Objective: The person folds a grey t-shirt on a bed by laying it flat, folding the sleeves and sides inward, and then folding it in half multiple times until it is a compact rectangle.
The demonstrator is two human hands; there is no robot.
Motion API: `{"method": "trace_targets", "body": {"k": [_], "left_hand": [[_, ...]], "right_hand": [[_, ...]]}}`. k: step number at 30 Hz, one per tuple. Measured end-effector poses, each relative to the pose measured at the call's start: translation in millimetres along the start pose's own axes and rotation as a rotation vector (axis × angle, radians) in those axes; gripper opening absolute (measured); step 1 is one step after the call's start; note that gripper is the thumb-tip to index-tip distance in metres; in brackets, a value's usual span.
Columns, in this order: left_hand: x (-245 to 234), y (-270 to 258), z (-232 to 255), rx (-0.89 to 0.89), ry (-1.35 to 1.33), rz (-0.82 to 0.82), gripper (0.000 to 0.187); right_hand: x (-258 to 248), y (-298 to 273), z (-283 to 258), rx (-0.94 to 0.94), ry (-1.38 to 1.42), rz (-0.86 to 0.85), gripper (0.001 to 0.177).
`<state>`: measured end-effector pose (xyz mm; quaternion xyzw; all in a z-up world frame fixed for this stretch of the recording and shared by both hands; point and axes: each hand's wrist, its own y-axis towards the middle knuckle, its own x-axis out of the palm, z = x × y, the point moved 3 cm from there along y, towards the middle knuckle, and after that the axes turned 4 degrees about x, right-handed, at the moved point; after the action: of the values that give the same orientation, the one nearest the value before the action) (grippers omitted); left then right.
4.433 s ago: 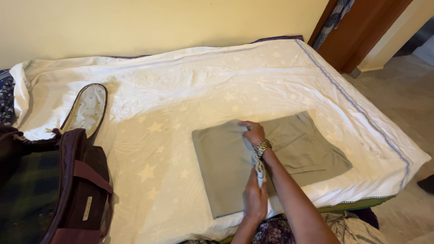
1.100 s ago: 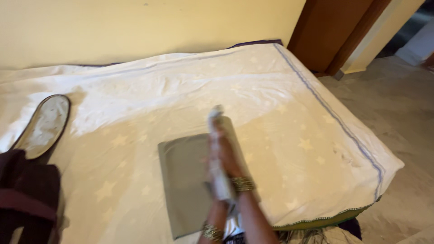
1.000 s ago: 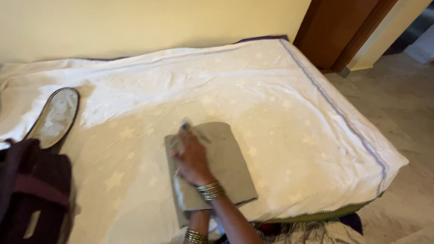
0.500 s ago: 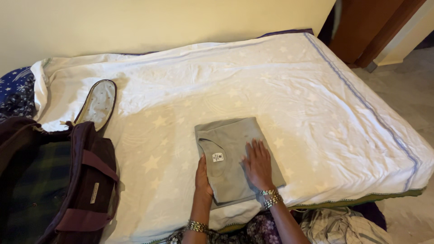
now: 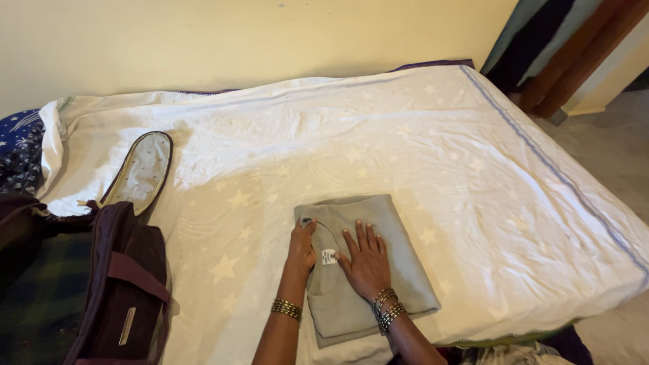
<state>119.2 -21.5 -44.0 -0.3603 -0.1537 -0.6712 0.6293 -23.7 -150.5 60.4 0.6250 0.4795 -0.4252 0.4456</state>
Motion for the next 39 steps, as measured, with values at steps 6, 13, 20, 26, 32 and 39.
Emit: {"method": "trace_targets", "body": {"k": [6,13,20,26,32,39], "left_hand": [[3,4,5,0.009,-0.055,0.033,0.032],[-6,28,11,0.051,-0.059,0.074,0.042],[5,11,24,0.063,0.021,0.149,0.048],[55,-74,54,0.578,1.002,0.255,0.071],[84,-161,31,0.826,1.798,-0.019,0.06],[68,-231,9,0.534,1.891,-0.241,0.073]], "right_hand": [[10,21,-12,0.021,0.022,-0.02,0.069],[10,41,-28,0.036,0.073,-0.001,0.071],[16,44,-29,0.002,0.042,-0.098,0.068],[36,52,-19,0.006,0.056,-0.1,0.065],[62,68,2,-0.194,0.064,-0.065,0.067],[-3,-24,55,-0.073,-0.108,0.057,0.062]]}}
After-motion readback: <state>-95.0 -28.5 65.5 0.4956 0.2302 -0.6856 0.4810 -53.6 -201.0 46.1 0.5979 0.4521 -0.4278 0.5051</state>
